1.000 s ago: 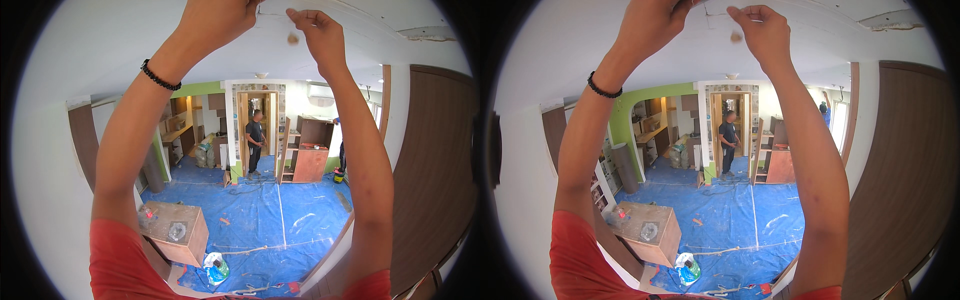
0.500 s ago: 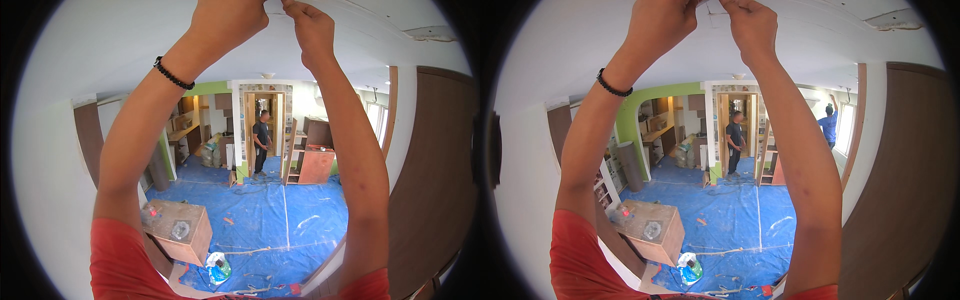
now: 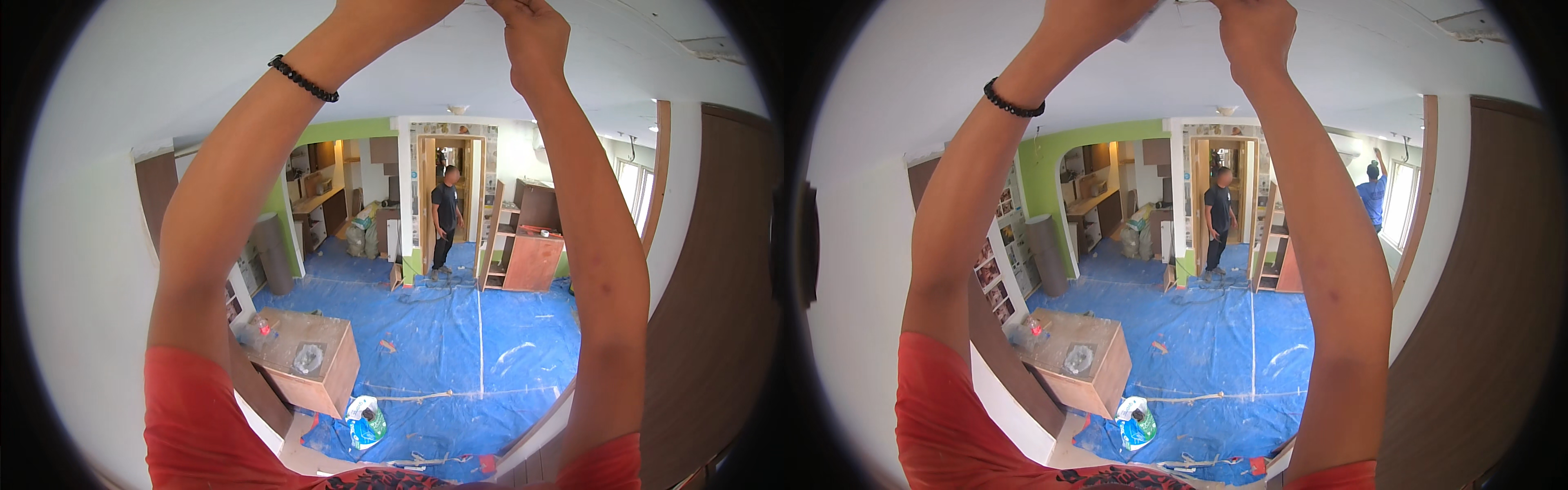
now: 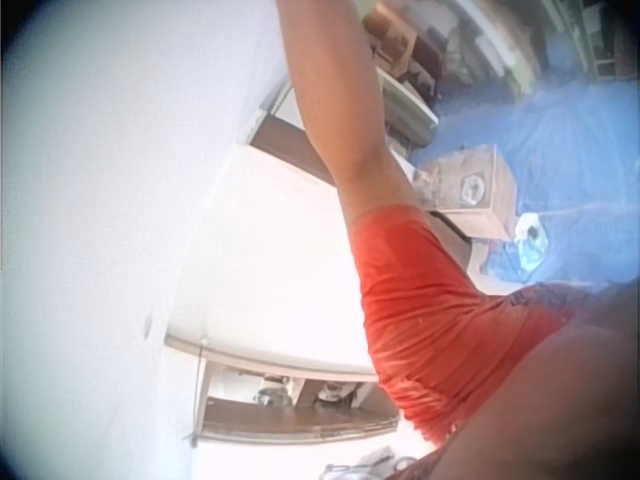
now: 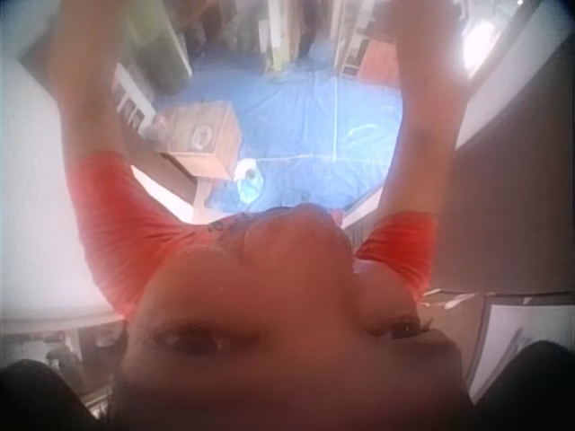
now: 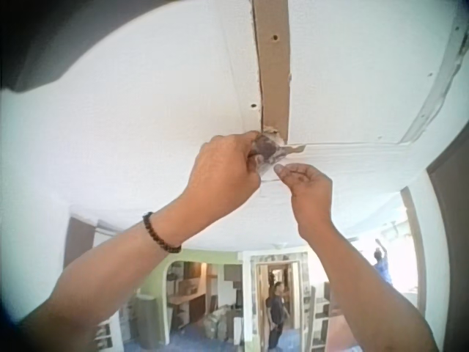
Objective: The person uses a utility knife to cut and remove a section of ceiling material, then scrapes the exposed area with a putty knife. The person works on the ceiling above a room with blue protective floor coverings and visible construction materials.
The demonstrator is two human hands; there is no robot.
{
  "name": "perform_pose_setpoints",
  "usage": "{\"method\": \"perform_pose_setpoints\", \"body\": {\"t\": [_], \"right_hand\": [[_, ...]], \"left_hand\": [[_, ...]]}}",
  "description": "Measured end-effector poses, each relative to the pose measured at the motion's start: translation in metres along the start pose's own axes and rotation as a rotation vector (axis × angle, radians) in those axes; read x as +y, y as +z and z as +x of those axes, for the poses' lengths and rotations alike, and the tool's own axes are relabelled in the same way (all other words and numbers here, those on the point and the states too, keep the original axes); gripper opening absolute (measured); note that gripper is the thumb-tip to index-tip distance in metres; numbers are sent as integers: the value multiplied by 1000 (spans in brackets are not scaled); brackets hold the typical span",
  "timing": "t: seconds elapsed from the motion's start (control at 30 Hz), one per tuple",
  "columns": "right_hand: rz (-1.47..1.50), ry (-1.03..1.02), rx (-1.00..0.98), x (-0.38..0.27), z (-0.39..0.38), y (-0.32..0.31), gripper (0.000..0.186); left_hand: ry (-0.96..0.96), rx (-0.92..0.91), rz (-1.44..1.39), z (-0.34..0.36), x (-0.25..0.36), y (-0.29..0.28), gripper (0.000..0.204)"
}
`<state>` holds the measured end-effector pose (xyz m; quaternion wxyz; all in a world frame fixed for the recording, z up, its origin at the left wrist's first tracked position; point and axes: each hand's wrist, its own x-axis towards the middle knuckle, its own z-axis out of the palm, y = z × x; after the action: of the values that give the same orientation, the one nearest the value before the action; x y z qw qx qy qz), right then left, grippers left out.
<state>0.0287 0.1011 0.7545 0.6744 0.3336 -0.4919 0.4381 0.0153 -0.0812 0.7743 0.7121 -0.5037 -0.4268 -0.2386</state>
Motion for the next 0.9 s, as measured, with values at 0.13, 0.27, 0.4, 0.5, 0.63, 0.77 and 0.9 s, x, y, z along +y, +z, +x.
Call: {"method": "perform_pose_setpoints", "body": {"t": [0.13,0.27,0.4,0.5,0.63,0.77,0.9], "right_hand": [[-77,37,55,0,0,-4,20],[-35,3,56,-1,-2,-4,20],[-79,-41,129,-12,-4,3,20],[-308,-74,189,-27,-8,12,18],[-571,-236,257,-38,-15,16,19],[-622,-338,264,-31,-10,18,18],[-551,-366,207,-23,-4,13,16]], "left_hand": [[-172,-37,-274,-7,-4,3,21],[-294,-70,-533,-15,-5,-1,21],[-197,-102,-286,-18,-8,-13,16],[-45,-46,-134,-17,-8,-16,11],[129,16,-35,-12,-8,-15,6],[131,-15,4,-9,-9,-16,6],[109,-36,9,-10,-9,-18,6]]}}
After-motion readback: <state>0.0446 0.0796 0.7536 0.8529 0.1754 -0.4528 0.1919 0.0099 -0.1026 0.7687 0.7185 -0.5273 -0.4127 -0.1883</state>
